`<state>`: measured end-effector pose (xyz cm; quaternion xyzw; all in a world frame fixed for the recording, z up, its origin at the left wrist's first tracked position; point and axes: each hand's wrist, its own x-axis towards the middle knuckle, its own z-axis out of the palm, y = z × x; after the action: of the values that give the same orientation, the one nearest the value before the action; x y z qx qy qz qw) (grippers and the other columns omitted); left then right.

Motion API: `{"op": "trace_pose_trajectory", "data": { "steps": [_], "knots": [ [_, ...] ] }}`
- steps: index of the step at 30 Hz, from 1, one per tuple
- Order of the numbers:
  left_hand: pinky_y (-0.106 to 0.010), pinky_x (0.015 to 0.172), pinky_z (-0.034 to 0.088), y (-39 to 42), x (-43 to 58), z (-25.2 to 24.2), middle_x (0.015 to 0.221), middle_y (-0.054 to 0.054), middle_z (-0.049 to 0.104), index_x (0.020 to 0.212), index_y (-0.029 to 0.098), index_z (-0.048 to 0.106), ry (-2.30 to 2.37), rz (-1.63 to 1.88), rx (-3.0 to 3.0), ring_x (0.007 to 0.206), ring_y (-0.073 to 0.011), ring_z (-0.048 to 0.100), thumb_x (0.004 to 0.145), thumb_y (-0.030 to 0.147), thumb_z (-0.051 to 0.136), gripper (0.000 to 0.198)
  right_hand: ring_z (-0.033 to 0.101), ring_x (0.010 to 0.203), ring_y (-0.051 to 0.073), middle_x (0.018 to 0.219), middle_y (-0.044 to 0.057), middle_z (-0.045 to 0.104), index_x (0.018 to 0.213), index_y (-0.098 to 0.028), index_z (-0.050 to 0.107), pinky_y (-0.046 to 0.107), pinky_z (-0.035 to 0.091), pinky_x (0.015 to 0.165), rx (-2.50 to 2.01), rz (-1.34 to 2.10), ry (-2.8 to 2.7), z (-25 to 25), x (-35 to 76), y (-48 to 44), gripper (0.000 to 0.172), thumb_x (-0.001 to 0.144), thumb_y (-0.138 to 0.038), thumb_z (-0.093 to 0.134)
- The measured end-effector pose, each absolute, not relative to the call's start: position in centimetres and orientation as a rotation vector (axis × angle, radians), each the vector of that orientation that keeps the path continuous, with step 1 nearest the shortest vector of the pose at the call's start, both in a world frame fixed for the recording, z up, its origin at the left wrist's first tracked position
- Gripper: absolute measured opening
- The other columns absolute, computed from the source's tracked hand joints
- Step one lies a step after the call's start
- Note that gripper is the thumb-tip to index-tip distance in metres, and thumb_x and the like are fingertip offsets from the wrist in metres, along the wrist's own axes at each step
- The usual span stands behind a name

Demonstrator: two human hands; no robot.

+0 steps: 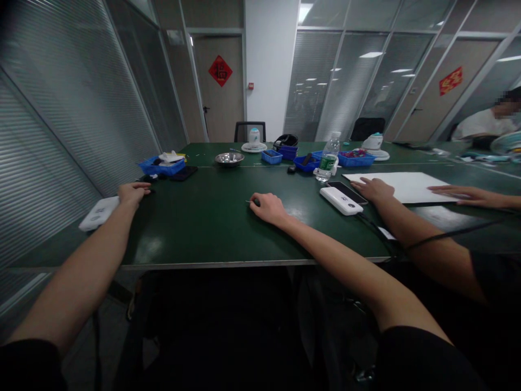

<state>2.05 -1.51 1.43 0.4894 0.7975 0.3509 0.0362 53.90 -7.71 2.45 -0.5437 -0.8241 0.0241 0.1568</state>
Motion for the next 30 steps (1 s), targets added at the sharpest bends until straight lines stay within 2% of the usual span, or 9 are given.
{"op": "trace_pose_trajectory", "data": {
  "steps": [4,9,15,19,23,27,30],
  "knots": [
    [-0.027,0.083,0.051,-1.7,2.2,1.6,0.098,-0.006,0.078,0.132,0.005,0.071,2.519,1.122,1.260,0.090,-0.0178,0.066,0.090,0.015,0.074,0.044,0.069,0.088,0.021,0.106,0.007,0.078,0.124,-0.026,0.074,0.026,0.044,0.069,-1.536,0.104,-2.368,2.6,53.9,-7.8,0.034,0.105,-0.043,0.052],
    [-0.033,0.099,0.050,-1.8,2.3,1.8,0.091,-0.006,0.079,0.103,0.010,0.082,2.522,1.099,1.285,0.099,-0.0241,0.069,0.085,0.020,0.079,0.021,0.069,0.093,0.022,0.110,0.007,0.077,0.123,-0.026,0.073,0.027,0.044,0.072,-1.494,0.083,-2.366,2.4,54.0,-7.8,0.032,0.104,-0.042,0.053],
    [-0.038,0.099,0.053,-0.8,7.6,2.2,0.104,-0.008,0.081,0.092,0.019,0.084,2.121,0.989,1.591,0.106,-0.0292,0.072,0.075,0.030,0.089,0.021,0.068,0.097,0.020,0.114,0.006,0.076,0.122,-0.025,0.072,0.028,0.046,0.082,-1.345,0.093,-2.382,1.9,54.3,-7.5,0.030,0.103,-0.043,0.058],
    [-0.039,0.105,0.052,-1.2,15.1,2.1,0.116,-0.007,0.079,0.099,0.024,0.085,1.470,0.819,1.962,0.113,-0.0271,0.071,0.078,0.041,0.087,0.028,0.068,0.096,0.019,0.114,0.006,0.075,0.123,-0.024,0.072,0.027,0.046,0.082,-1.255,0.088,-2.409,2.0,54.2,-7.8,0.030,0.103,-0.042,0.059],
    [-0.042,0.103,0.053,-3.2,22.3,1.6,0.116,-0.008,0.078,0.107,0.025,0.084,0.969,0.706,2.109,0.110,-0.0269,0.071,0.083,0.046,0.084,0.031,0.069,0.099,0.019,0.116,0.006,0.074,0.122,-0.023,0.072,0.028,0.047,0.086,-1.074,0.083,-2.439,2.1,54.0,-8.3,0.028,0.103,-0.039,0.059],
    [-0.040,0.093,0.055,-4.9,25.4,1.0,0.105,-0.011,0.077,0.107,0.015,0.081,0.843,0.780,2.133,0.097,-0.0244,0.072,0.084,0.047,0.083,0.039,0.069,0.096,0.019,0.114,0.006,0.074,0.119,-0.022,0.072,0.029,0.047,0.083,-0.914,0.032,-2.449,1.9,54.0,-8.6,0.025,0.101,-0.035,0.061],
    [-0.039,0.092,0.055,-5.0,25.4,0.7,0.105,-0.011,0.076,0.106,0.015,0.081,0.843,0.815,2.120,0.096,-0.0239,0.071,0.085,0.046,0.083,0.038,0.069,0.093,0.019,0.113,0.006,0.074,0.118,-0.022,0.072,0.029,0.046,0.081,-0.879,0.003,-2.423,1.9,53.9,-8.8,0.023,0.101,-0.034,0.061]
  ]
}}
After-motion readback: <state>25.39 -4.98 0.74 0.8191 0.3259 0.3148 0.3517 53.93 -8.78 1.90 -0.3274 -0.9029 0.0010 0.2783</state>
